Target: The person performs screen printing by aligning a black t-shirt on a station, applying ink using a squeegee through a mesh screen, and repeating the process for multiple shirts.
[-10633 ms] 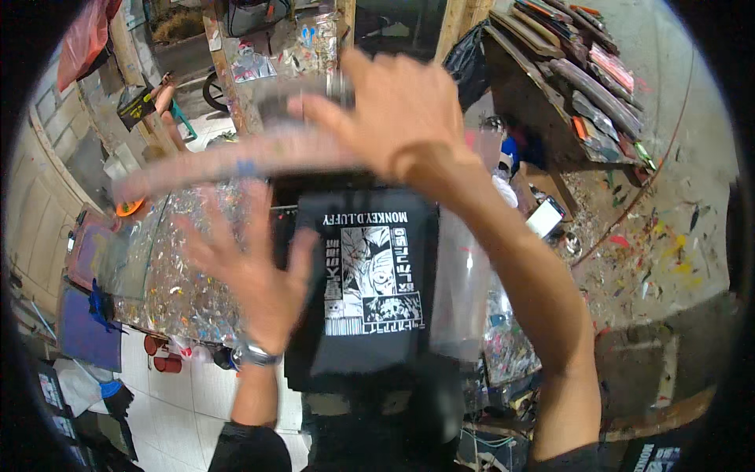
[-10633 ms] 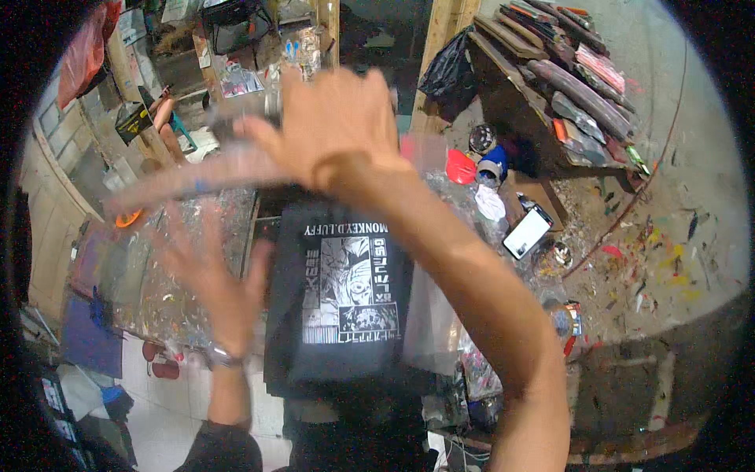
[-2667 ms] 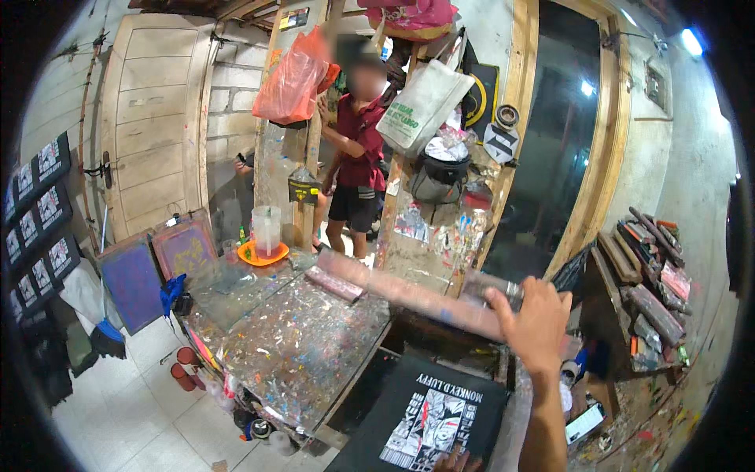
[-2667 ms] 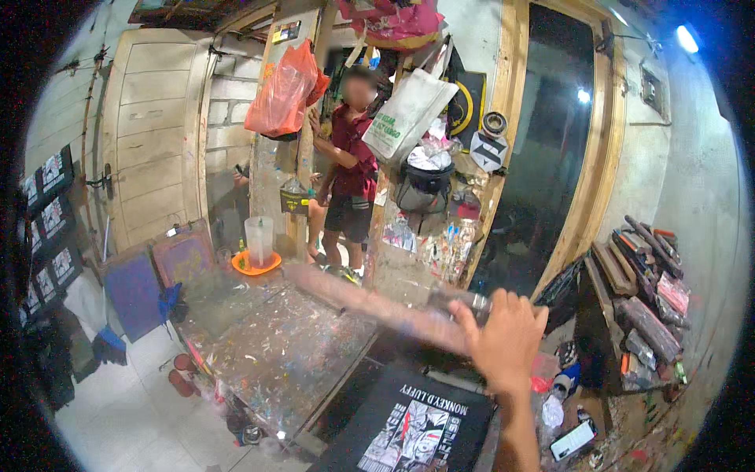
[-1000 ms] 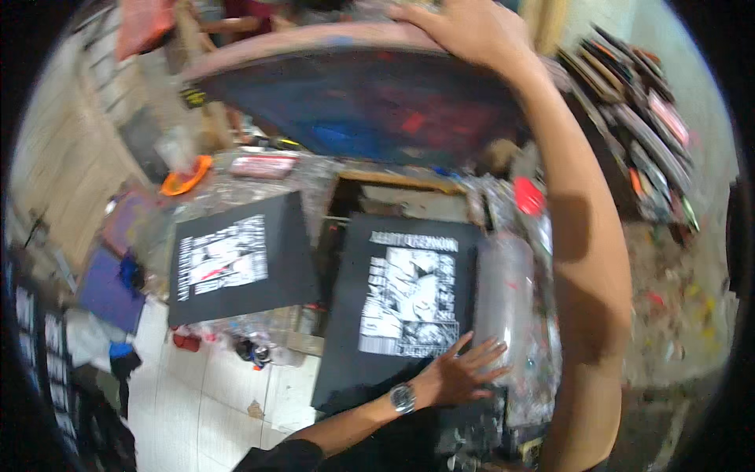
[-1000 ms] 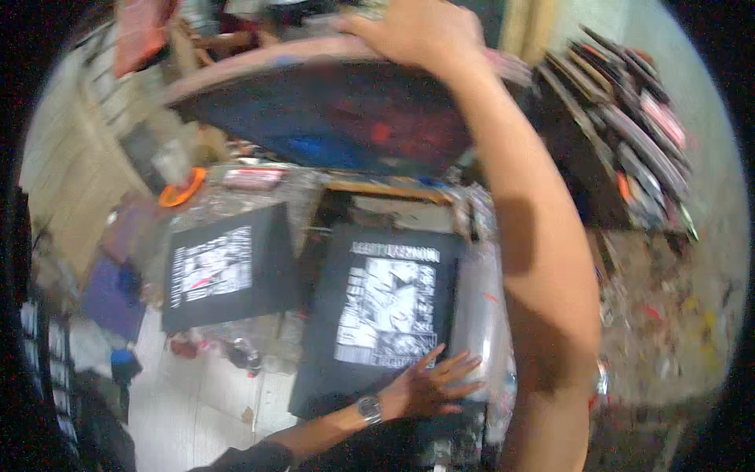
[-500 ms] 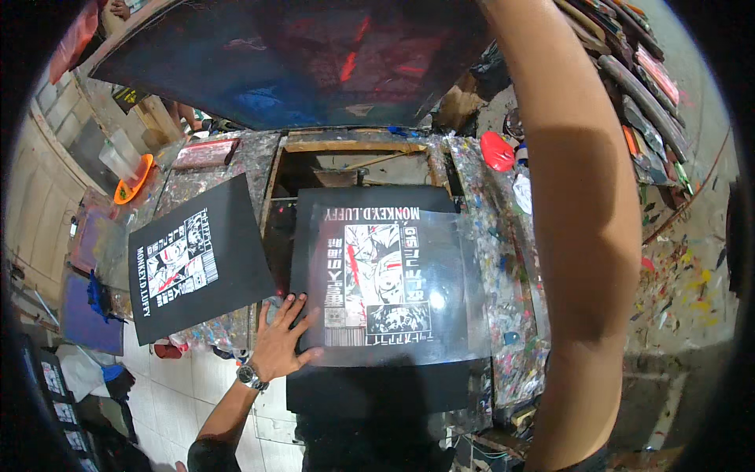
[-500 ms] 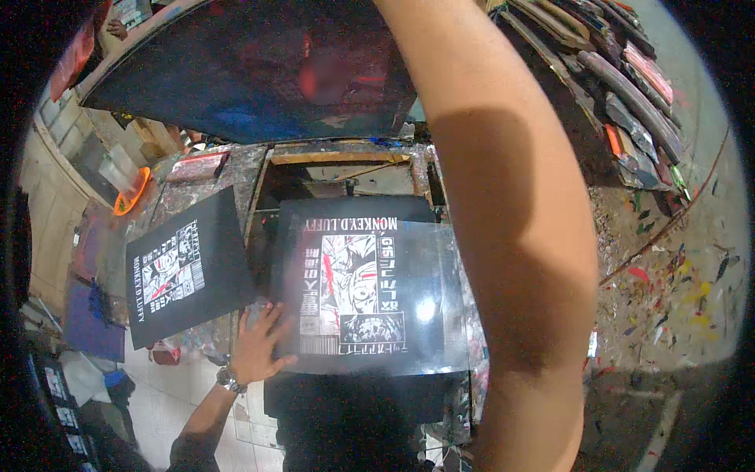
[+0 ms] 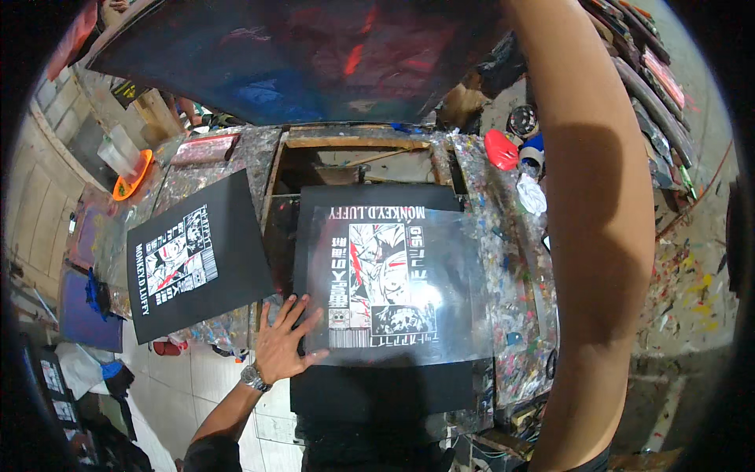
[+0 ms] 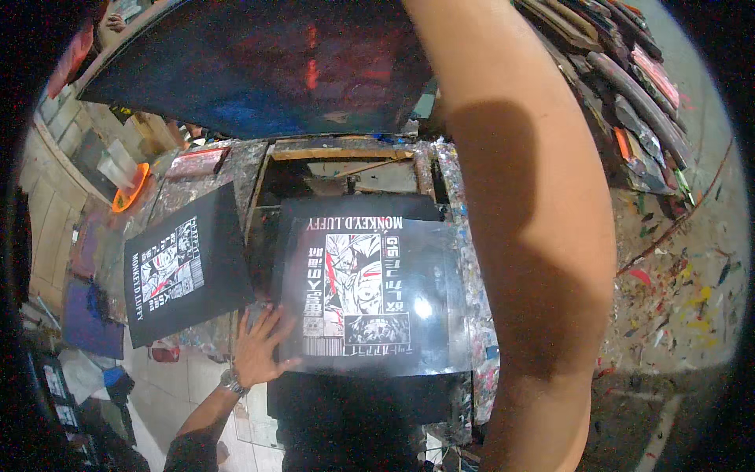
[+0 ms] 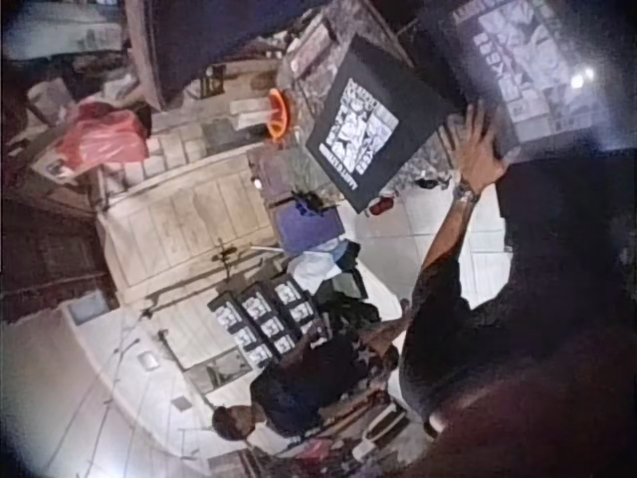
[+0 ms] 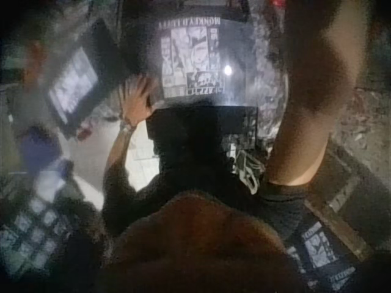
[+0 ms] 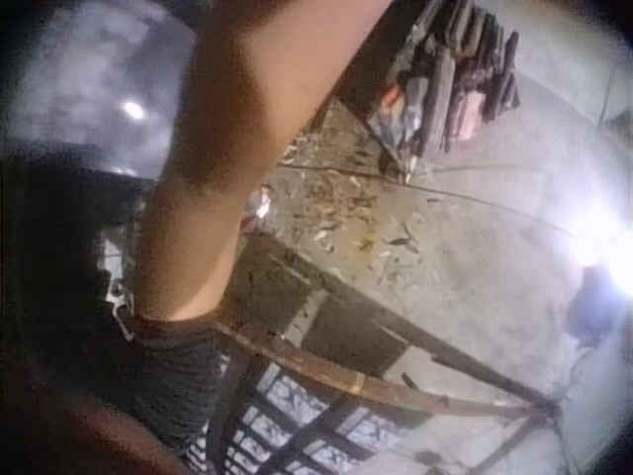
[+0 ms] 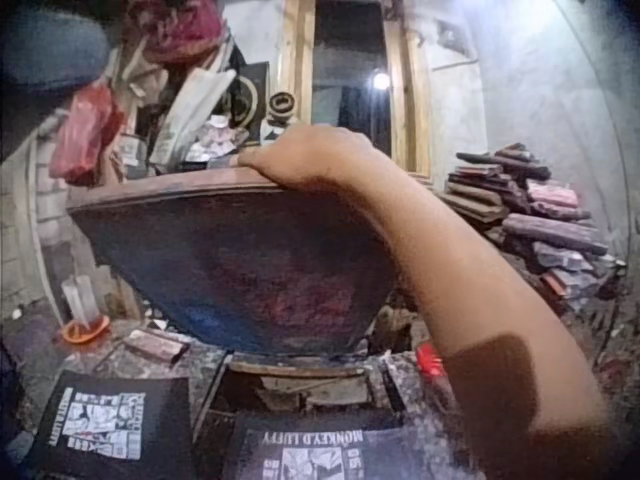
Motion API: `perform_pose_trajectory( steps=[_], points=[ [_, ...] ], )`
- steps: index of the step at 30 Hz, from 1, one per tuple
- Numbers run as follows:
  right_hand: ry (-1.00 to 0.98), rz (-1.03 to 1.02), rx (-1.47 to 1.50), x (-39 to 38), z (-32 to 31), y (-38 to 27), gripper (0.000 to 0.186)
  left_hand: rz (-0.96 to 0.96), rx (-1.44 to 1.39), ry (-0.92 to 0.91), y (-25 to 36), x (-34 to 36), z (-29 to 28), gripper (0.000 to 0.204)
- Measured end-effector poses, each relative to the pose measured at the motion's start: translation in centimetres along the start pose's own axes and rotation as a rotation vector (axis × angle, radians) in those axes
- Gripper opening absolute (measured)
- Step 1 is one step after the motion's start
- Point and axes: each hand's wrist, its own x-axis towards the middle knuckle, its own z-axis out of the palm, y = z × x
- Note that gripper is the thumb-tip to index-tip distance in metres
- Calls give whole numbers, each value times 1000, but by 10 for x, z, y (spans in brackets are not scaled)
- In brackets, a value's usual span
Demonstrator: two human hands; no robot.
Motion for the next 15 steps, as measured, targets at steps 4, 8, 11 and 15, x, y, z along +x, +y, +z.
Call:
perform_pose_trajectory(
  steps=[4, 8, 11, 15],
  points=[
    [12, 73, 23, -4, -3, 4, 79, 12, -3, 11, 0, 2, -1, 79],
    [11, 141, 40, -18, -10, -5, 79, 20, 0, 1, -2, 0, -1, 79],
    [29, 81, 36, -20, -9, -3, 76, 39, -1, 7, -6, -1, 0, 79],
    [10, 23, 19, -6, -3, 4, 68, 38, 22, -41, -4, 1, -1, 79]
  ],
)
